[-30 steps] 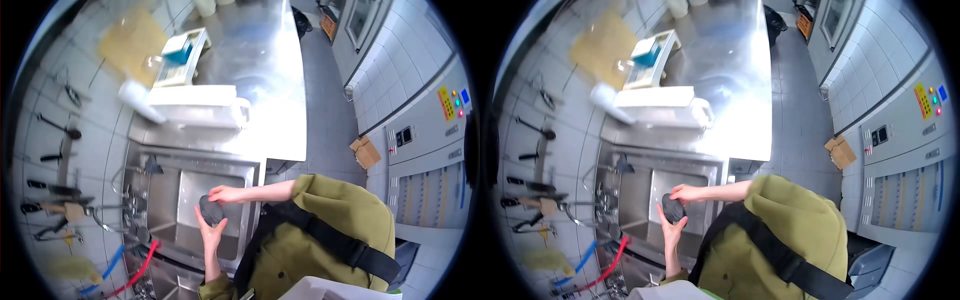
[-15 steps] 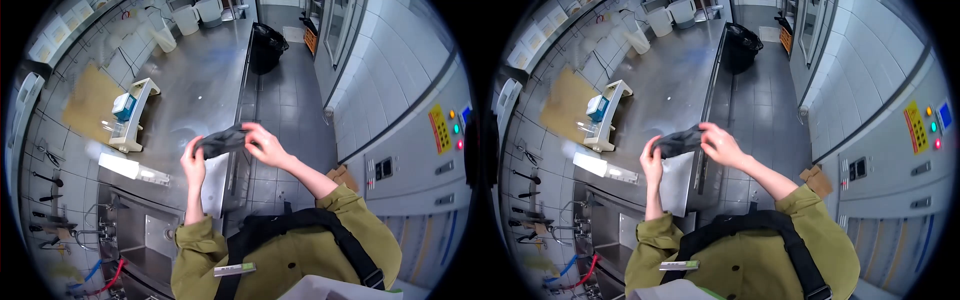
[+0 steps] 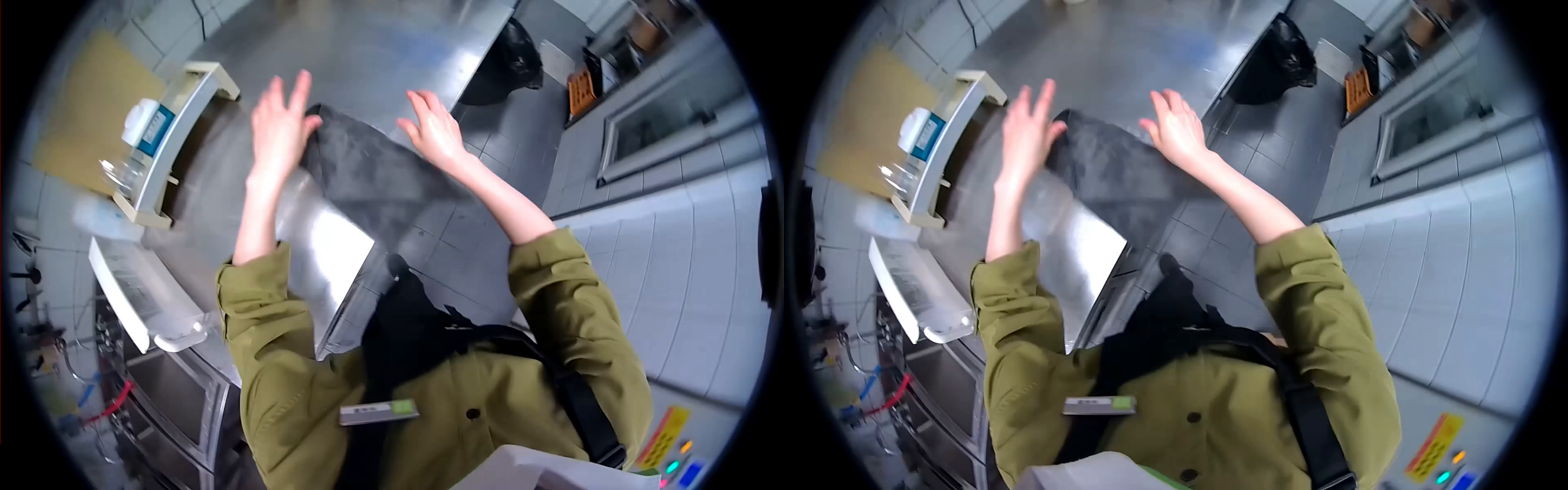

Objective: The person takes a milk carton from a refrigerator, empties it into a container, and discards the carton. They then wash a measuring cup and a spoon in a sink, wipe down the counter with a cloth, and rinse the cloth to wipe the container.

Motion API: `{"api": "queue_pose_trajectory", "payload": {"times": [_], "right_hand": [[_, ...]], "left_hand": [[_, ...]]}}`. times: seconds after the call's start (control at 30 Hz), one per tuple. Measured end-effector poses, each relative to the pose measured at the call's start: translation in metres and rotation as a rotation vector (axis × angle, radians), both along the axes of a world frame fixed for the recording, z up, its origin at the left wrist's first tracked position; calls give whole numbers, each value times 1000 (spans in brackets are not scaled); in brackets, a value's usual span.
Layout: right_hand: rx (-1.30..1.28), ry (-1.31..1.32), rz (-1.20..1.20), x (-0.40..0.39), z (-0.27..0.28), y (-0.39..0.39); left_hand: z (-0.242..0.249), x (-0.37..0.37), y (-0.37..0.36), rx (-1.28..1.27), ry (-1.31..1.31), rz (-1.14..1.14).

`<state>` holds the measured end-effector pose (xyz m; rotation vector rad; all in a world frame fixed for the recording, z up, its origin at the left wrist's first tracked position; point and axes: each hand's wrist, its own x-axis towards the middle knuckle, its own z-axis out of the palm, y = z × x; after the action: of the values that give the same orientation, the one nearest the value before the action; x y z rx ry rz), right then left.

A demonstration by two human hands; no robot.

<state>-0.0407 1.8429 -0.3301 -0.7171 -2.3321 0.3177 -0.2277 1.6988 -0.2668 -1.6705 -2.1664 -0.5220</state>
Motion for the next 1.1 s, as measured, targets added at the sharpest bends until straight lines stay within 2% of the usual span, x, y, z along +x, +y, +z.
{"api": "queue_pose_trajectory", "payload": {"times": [0.03,0.07,0.1,0.17,0.23,0.37,0.43,0.5,0.57,0.6,0.63,0.7,0.73,0.83,0.9,0.93,0.97,1.0,1.03,1.1], "right_hand": [[69,-38,165,-19,-10,16],[135,-56,325,-38,-28,27],[198,-62,476,-55,-44,33],[178,-238,805,-72,-66,37],[102,-298,914,-90,-96,48],[71,-259,1065,-141,-103,83],[131,-202,1085,-181,-117,139],[125,-173,1042,-215,-91,239],[258,-73,853,-240,-116,359],[211,-137,798,-244,-100,422],[300,-194,683,-257,-120,491],[285,-302,455,-278,-125,608],[248,-302,281,-293,-128,642],[127,-468,-2,-357,-130,667],[179,-423,-11,-373,-140,647],[130,-421,161,-360,-120,629],[148,-268,287,-340,-126,606],[52,-232,458,-309,-114,584],[-57,-169,616,-288,-143,560],[47,-208,778,-195,-120,535]], "left_hand": [[-1,-18,14,134,39,87],[-1,-29,21,181,-183,69],[-6,-44,24,125,-261,77],[-31,-71,30,27,-410,66],[-52,-81,36,-36,-515,96],[-65,-82,94,-20,-742,153],[-65,-93,131,-4,-750,195],[-67,-112,148,8,-748,314],[-72,-130,144,101,-813,466],[-76,-134,139,201,-872,547],[-72,-130,133,329,-966,667],[-71,-116,118,411,-885,893],[-65,-105,132,459,-881,992],[-53,-93,221,329,-922,985],[-48,-107,334,188,-902,734],[-39,-116,404,145,-826,491],[-15,-120,484,85,-688,294],[-6,-125,555,191,-683,112],[4,-129,623,271,-783,13],[27,-133,737,402,-723,-27]]}}
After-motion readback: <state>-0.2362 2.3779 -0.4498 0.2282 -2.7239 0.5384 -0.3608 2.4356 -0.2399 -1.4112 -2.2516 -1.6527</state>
